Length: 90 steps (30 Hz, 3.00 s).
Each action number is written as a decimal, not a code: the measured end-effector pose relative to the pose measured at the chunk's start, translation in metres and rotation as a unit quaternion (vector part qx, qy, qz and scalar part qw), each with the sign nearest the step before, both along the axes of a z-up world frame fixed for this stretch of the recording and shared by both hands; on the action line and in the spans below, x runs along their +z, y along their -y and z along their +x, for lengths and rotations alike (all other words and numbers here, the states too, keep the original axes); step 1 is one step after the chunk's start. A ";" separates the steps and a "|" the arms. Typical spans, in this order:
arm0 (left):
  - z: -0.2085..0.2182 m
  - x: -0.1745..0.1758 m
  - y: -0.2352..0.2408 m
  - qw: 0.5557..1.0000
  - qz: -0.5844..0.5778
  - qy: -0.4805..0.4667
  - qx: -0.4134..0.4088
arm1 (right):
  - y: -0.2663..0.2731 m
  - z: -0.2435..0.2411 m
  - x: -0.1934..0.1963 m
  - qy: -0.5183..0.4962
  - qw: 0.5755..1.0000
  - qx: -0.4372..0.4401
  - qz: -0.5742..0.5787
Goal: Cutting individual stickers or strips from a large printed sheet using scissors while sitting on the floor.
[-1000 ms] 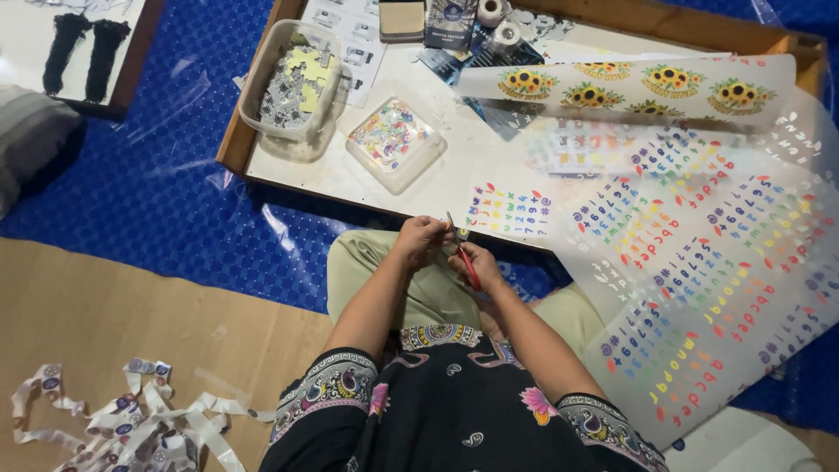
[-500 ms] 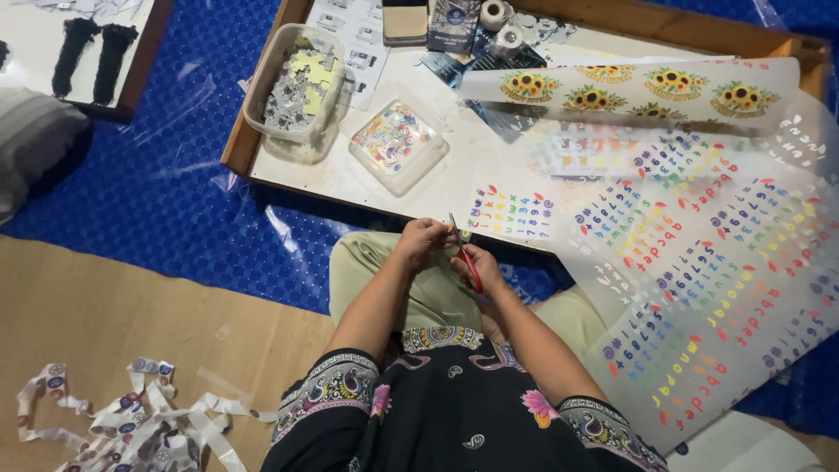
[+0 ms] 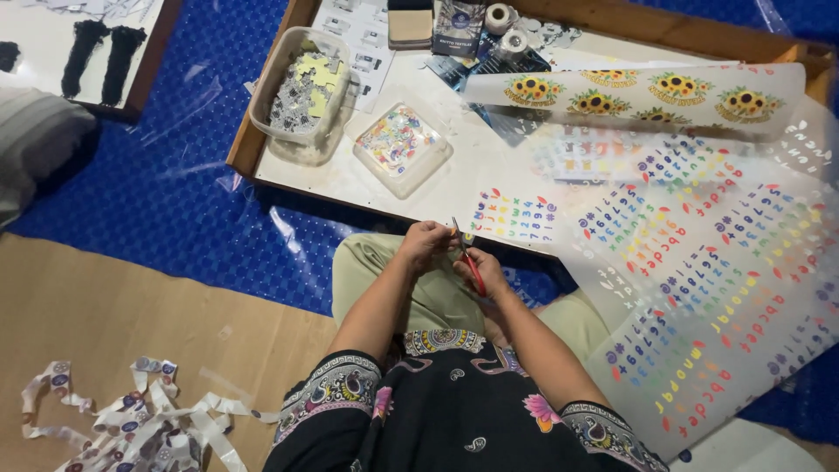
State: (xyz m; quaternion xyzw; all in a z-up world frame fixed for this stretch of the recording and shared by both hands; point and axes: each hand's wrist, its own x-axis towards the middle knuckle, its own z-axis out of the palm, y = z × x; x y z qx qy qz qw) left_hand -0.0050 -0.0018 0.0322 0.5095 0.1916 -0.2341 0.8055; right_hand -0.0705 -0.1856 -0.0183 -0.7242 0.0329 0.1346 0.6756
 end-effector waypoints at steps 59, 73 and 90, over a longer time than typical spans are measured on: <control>0.000 -0.015 0.007 0.988 0.105 0.071 -0.093 | 0.003 -0.005 0.019 0.010 0.999 -0.030 -0.036; -0.006 -0.030 0.009 0.820 0.377 0.227 -0.367 | 0.016 -0.001 0.023 0.112 0.988 -0.095 -0.056; -0.001 -0.046 0.004 0.914 0.278 0.161 -0.247 | 0.014 0.002 0.023 0.115 0.987 -0.110 0.028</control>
